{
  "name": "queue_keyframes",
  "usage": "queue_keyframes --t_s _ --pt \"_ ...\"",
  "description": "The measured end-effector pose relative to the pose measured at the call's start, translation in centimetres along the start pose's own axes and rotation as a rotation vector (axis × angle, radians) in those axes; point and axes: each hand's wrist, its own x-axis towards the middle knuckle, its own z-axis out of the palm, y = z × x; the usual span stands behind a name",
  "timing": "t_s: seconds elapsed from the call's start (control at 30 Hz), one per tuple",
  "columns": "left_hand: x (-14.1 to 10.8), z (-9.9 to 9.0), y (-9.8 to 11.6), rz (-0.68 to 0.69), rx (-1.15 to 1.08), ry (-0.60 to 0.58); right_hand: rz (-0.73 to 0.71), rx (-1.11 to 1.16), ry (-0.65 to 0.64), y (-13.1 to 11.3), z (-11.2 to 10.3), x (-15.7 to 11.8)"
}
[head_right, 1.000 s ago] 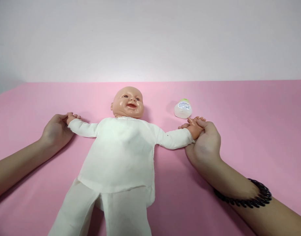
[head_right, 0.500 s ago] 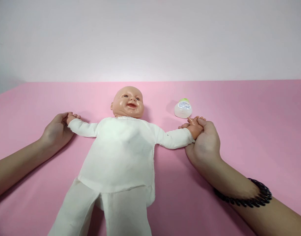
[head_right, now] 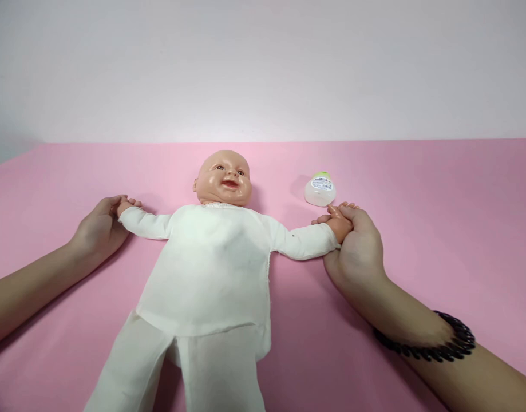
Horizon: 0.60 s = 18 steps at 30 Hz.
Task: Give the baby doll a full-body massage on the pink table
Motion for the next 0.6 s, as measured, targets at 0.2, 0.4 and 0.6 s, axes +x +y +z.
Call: queue_keyframes --t_s 0.2,0.4,0.6 --pt "0.31 -0.27 -0.07 -0.016 -0.029 0.018 -0.001 0.026 0.025 0.08 0.10 0.14" --pt "0.12 -0.36 0.02 -0.005 -0.075 0.020 -0.015 0.077 0.007 0.02 -0.03 0.12" --pt "0.04 -0.32 -0.09 0.000 -0.013 -0.014 -0.039 0.085 -0.023 0.11 -0.42 0.39"
